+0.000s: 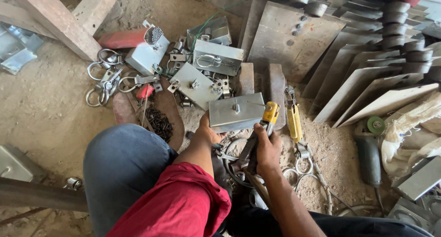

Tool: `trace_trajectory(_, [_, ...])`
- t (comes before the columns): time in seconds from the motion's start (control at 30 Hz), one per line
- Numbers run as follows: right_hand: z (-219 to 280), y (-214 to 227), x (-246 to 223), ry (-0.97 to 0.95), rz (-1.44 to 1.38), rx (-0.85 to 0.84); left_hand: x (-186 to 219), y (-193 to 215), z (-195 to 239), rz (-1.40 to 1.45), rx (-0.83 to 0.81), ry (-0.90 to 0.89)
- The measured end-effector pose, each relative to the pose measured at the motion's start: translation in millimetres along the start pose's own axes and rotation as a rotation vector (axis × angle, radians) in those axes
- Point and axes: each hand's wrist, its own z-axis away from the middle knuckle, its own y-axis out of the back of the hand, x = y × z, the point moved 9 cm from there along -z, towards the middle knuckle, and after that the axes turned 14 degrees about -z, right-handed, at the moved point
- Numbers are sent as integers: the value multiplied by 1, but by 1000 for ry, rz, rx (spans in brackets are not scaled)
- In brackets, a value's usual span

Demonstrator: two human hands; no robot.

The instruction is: The person assembles metal parts by positioning a bracket onto a metal box, securing it with a bolt and nut using a wrench, and then spot welding the components together using a welding rod.

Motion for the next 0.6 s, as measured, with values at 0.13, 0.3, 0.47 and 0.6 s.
trace_trajectory(0.13, [-8,-6,7,44,-23,-38,0,0,6,5,22,27])
trace_trajectory(0.3, [-10,-8,23,-23,66,-22,0,0,11,16,56,70])
trace_trajectory(0.47, [-4,-16,16,23,55,-42,3,-4,9,14,27,35])
trace_trajectory(0.6, [1,-18,14,43,118,-77,4,-2,5,6,41,49])
